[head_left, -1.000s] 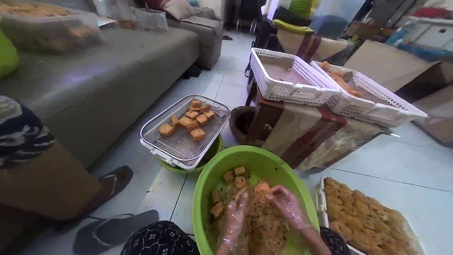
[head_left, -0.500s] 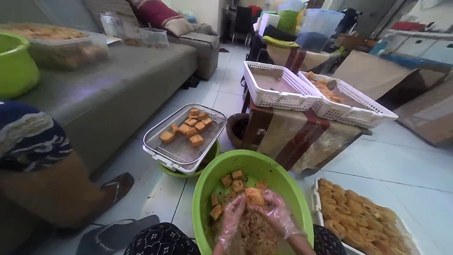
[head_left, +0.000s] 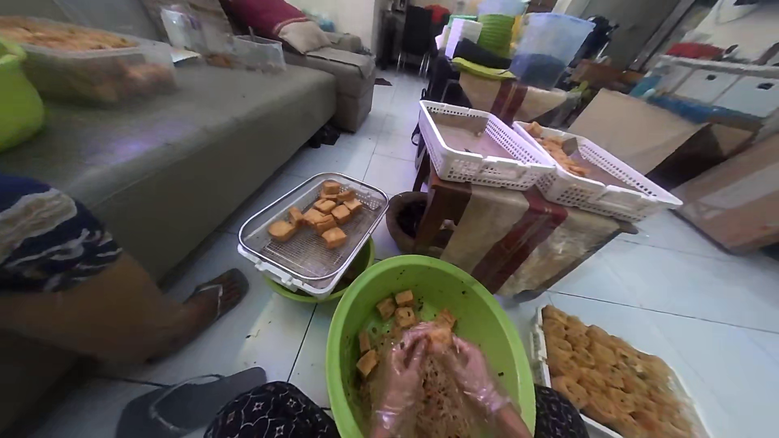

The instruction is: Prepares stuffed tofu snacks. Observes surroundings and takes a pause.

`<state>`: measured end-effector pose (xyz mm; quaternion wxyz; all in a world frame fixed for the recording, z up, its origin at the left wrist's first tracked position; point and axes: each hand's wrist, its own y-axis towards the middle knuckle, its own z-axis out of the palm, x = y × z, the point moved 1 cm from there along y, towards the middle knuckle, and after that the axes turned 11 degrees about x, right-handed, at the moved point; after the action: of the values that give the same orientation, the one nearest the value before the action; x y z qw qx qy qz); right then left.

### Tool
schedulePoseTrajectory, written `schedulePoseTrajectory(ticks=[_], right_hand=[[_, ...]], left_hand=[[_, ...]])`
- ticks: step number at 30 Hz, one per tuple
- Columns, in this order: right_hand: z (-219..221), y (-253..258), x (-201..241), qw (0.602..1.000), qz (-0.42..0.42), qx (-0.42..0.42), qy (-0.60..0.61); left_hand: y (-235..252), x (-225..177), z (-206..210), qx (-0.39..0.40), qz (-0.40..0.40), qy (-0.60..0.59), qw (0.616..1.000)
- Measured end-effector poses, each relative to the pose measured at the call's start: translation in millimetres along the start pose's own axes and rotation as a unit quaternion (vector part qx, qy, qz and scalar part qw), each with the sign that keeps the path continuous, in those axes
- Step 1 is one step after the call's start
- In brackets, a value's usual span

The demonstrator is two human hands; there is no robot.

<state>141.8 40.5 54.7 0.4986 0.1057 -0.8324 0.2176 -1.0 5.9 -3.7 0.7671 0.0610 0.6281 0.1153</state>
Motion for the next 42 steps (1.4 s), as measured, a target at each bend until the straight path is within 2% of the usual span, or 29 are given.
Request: schedulePoseTrajectory(ticks=[2, 6, 10, 13, 16, 18, 20, 23, 26, 28, 30, 33, 36, 38, 40, 42], right_hand=[[6.7, 4.5, -1.5, 0.998, 0.018, -0.042, 0.045], [19.1, 8.8, -7.2, 0.991, -0.023, -0.106, 0.08], [12.5, 9.2, -9.4, 0.993, -0.017, -0.089, 0.07], [11.9, 6.0, -6.5, 0.992, -0.001, -0.094, 0.082], [12.5, 3.8, -14.3, 0.993, -0.037, -0.095, 0.052], [7.2, 1.6, -18.4, 0.996, -0.055, -0.035, 0.062], [1.4, 1.4, -18.1, 0.996, -0.027, 0.011, 0.09], [1.8, 6.4, -12.1, 0.998, 0.008, -0.04, 0.049], [2.4, 3.1, -0.8, 0.996, -0.028, -0.048, -0.07], [-1.4, -0.6, 9.0, 0.995, -0.026, -0.009, -0.099], [-5.6, -3.3, 16.6, 0.994, -0.005, 0.017, -0.105], [-3.0, -5.4, 25.9, 0.997, 0.014, -0.014, -0.073], [2.6, -6.1, 29.5, 0.996, -0.006, -0.072, -0.052], [6.3, -3.6, 25.3, 0.993, -0.034, -0.106, -0.034], [9.5, 1.2, 12.4, 0.984, -0.112, -0.135, -0.022], [10.7, 4.4, 0.4, 0.973, -0.186, -0.132, -0.026]], left_hand=[[-0.6, 2.7, 2.5, 0.013, 0.011, 0.017, 1.0], [-1.9, -4.5, -0.5, 0.014, 0.013, -0.034, 0.999], [-0.4, -4.4, -3.6, 0.029, -0.083, 0.019, 0.996], [-3.4, -0.1, 0.3, 0.028, -0.094, 0.022, 0.995], [-4.6, -1.6, 3.1, 0.024, -0.06, 0.02, 0.998], [-5.1, -6.5, 2.7, 0.02, -0.033, 0.036, 0.999], [-5.1, -7.7, 4.0, 0.017, 0.004, 0.082, 0.996], [-3.8, -10.5, 9.7, 0.025, 0.047, 0.117, 0.992], [-4.0, -11.4, 7.4, 0.013, 0.059, 0.119, 0.991], [-5.9, -11.8, 5.0, -0.002, 0.096, 0.188, 0.978], [-7.0, -11.2, 8.9, -0.035, 0.157, 0.278, 0.947], [-9.5, -15.0, 14.6, -0.063, 0.206, 0.327, 0.92], [-11.3, -22.7, 12.8, -0.061, 0.178, 0.327, 0.926], [-9.6, -21.1, 7.6, -0.014, 0.115, 0.272, 0.955], [-10.9, -19.4, -0.7, 0.048, -0.012, 0.112, 0.992], [-11.7, -27.9, -3.1, 0.031, -0.139, -0.092, 0.985]])
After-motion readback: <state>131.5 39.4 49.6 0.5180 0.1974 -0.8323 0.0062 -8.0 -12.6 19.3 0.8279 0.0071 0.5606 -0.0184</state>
